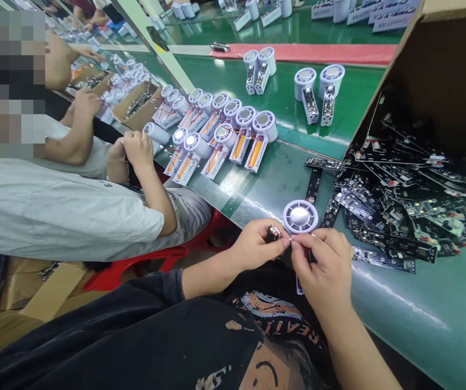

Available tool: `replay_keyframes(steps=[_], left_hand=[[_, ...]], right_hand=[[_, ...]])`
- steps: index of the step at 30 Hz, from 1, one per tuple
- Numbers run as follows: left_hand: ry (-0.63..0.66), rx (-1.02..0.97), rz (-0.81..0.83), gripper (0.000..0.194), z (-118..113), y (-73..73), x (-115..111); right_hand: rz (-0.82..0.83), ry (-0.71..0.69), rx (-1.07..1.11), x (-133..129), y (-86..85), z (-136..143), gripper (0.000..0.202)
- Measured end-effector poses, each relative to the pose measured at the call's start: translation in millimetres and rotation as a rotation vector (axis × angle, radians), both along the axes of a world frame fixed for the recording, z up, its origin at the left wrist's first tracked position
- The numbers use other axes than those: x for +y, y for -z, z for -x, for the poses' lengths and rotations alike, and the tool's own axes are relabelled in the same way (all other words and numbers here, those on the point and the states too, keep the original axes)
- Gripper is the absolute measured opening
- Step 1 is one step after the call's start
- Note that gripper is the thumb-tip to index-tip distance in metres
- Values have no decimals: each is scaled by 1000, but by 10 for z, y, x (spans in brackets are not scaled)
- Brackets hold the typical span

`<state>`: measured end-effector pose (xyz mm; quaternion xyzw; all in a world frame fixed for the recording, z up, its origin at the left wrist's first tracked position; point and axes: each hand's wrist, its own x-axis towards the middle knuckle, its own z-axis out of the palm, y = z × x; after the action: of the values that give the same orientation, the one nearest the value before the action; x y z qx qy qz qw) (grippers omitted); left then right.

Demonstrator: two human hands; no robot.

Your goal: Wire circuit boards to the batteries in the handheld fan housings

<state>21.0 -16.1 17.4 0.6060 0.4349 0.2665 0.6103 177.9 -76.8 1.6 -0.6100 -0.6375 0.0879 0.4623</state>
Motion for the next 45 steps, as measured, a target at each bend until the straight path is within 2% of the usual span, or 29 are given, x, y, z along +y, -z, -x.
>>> replay_keyframes(steps=[3,6,8,11,15,18,29,33,38,41,45], left_hand=[[63,-10,-61,13,59,-40,-9],[152,-88,11,23,163,-113,-53],[166,-64,-12,29,220,-167,-87],[161,115,-205,32,254,-218,-114],[162,266,-514,34,237,-196,-109],[174,296,-607,35,224,-156,-101],[158,323,-668,37,206,-156,-118],[128,282,-654,37,206,-154,-154],[175,299,-736,42,206,-146,-181],[166,234,-664,38,207,-135,-139],[144,164,-493,38,226,-97,-75]], right_hand=[[-10,3,-15,-1,-12,-18,8],[-21,26,-17,-2,-25,-19,8],[-25,44,-21,0,-35,-2,10],[-25,70,-56,12,-55,41,15],[-48,79,-130,28,-81,87,18],[-55,93,-186,29,-91,100,19],[-134,133,-374,41,-88,158,20],[-64,77,-259,50,-103,131,24],[39,-40,-107,82,-103,55,19],[-21,-53,-102,68,-85,13,6],[-214,49,-67,-29,-73,-102,27]])
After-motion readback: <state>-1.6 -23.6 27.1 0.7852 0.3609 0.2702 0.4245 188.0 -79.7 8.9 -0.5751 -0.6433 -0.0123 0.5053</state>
